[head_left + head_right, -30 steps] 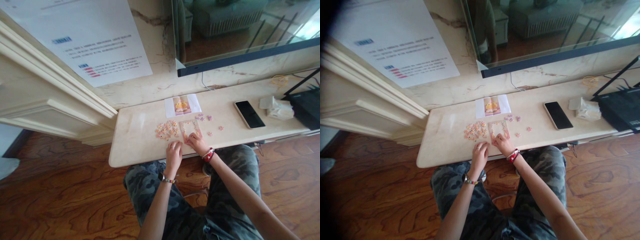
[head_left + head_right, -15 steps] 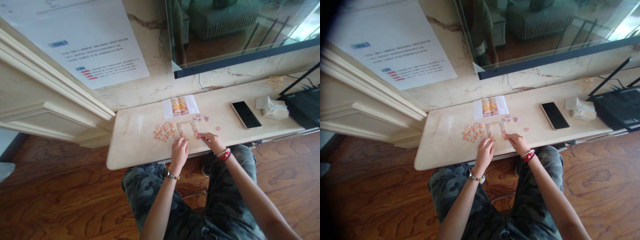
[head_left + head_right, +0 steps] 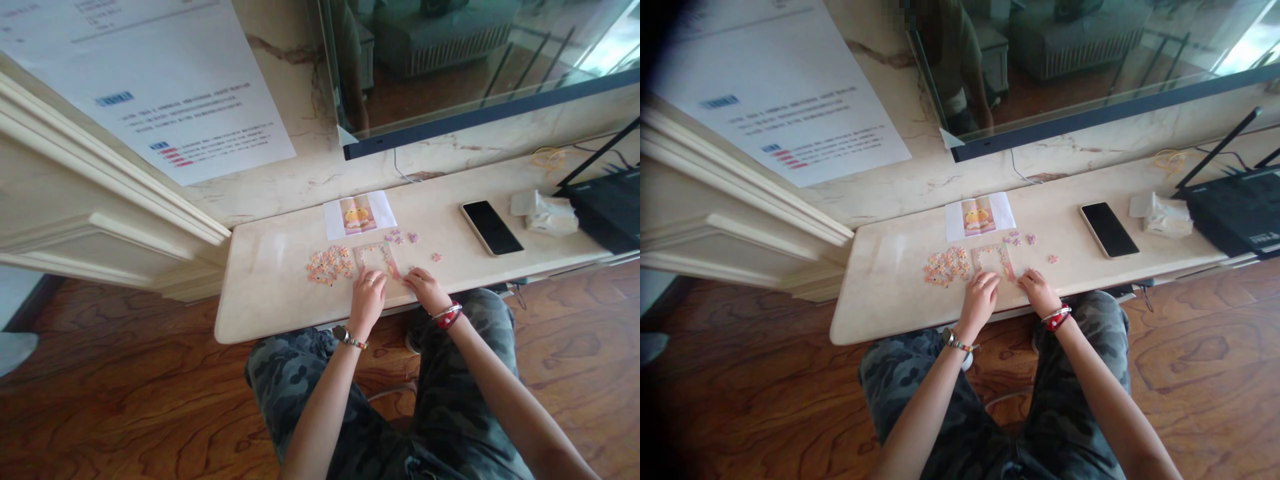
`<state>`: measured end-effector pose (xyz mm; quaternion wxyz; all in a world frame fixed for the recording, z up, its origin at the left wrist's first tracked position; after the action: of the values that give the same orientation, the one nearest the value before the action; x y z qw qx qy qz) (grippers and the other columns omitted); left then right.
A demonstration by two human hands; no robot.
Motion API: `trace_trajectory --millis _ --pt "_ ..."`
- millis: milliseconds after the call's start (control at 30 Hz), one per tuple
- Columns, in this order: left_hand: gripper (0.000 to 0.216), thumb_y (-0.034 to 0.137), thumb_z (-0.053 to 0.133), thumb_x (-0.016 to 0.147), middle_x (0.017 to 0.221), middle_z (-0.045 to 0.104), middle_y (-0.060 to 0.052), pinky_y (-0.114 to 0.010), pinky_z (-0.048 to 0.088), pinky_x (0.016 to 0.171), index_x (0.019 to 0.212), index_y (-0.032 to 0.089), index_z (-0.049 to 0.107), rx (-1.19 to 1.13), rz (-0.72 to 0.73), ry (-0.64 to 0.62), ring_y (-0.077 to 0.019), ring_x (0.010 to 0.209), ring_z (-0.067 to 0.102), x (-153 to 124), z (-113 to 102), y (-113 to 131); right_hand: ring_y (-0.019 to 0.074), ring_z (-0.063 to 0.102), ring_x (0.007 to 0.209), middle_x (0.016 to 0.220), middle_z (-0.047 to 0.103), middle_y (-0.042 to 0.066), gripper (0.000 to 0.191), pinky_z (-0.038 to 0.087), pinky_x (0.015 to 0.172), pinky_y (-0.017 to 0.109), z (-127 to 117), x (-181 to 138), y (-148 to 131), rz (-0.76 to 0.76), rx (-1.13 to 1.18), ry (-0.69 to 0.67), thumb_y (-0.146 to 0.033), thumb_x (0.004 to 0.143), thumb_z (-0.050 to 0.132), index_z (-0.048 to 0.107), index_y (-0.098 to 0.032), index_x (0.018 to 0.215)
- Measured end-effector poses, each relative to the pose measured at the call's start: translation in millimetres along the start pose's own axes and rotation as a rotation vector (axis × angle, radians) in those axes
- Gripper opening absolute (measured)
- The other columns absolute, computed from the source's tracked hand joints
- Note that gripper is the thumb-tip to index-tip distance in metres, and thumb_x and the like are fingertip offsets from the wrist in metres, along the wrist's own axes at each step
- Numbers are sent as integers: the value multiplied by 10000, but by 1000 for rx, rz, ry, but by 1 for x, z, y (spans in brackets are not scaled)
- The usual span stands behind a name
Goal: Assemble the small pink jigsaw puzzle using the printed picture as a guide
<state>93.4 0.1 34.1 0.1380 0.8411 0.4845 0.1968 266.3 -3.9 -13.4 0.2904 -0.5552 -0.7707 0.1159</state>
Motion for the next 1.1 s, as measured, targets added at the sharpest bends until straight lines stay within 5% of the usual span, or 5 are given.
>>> trace_trajectory --millis 300,467,767,1100 --pt "304 87 407 785 1081 537 -47 -344 377 875 1046 197 518 -7 21 -1 -175 1053 421 9 4 1 134 555 730 778 577 44 192 461 686 257 -5 7 -6 -34 126 -51 -267 822 423 597 -194 783" --pt "354 71 406 779 1130 520 -50 -352 378 881 1093 207 496 7 58 -40 -177 1084 404 6 8 2 156 556 812 876 547 61 183 472 739 279 -4 -3 -4 19 76 33 -288 791 468 609 -200 868" --pt "480 82 333 806 1253 455 7 -475 376 852 1199 348 399 89 31 -147 -237 1223 250 6 9 -1 144 538 804 868 526 63 208 473 755 293 -7 2 -5 -26 41 -71 -272 835 388 584 -200 830" --pt "470 108 311 817 1263 447 -19 -505 376 832 1230 325 368 118 19 -179 -259 1246 198 5 8 -3 130 544 744 808 568 56 242 454 692 246 -2 13 -3 -58 -38 -93 -282 831 409 631 -193 792"
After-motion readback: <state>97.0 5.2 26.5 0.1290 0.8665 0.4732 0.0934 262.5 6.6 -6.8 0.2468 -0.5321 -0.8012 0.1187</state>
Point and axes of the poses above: each hand's wrist, its own x-axis towards the middle knuckle, its own z-axis out of the palm, y = z × x, the point moved 1 cm from there along x, towards the middle knuckle
